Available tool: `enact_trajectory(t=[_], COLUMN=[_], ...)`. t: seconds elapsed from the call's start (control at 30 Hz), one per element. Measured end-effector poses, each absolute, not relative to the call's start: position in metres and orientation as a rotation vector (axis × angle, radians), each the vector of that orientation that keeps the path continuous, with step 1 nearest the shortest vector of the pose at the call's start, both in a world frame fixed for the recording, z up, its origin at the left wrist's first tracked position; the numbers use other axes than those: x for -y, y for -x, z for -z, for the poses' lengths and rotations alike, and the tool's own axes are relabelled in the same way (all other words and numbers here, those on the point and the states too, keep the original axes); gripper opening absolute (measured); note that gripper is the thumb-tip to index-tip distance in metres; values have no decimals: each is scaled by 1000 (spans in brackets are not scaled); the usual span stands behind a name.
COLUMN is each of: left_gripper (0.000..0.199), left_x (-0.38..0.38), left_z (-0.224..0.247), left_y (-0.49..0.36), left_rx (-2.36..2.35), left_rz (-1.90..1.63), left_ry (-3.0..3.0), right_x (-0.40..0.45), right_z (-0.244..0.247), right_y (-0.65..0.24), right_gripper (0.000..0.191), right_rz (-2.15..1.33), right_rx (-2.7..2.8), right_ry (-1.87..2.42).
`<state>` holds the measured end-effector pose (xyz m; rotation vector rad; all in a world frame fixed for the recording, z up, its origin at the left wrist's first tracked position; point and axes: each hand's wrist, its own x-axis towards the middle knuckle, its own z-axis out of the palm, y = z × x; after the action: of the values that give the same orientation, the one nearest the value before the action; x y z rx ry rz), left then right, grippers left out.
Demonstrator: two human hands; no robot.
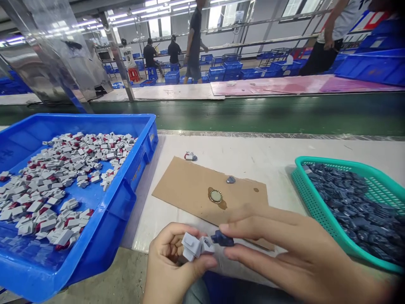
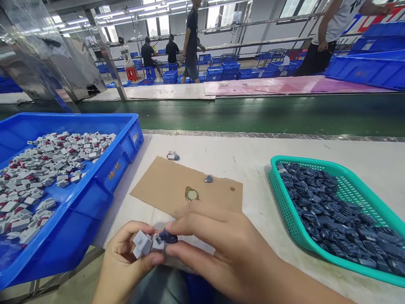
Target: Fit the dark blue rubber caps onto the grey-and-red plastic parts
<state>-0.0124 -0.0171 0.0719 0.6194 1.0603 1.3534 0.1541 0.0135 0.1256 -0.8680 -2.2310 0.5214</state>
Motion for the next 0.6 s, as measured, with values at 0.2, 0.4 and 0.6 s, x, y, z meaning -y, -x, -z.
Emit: enact_trajectory(t=[0.2, 0.4, 0.6], left_gripper=[31, 31, 31], left_x=[20, 21, 22], left_z=[-77, -77, -77], left_y=[12, 13, 13], left_rx=[-1056, -1001, -1013], left_rz=[-1357, -1355, -1345], left_ry=[-643, -654, -662], right_x=[-10, -11, -12], right_z=[-122, -121, -119], right_y=[-155, -154, -152], right_gripper=[26, 26, 25], right_rz=[-568, -583, -607], right_rx=[2285, 2221, 2248], right_ry=[811, 754, 738])
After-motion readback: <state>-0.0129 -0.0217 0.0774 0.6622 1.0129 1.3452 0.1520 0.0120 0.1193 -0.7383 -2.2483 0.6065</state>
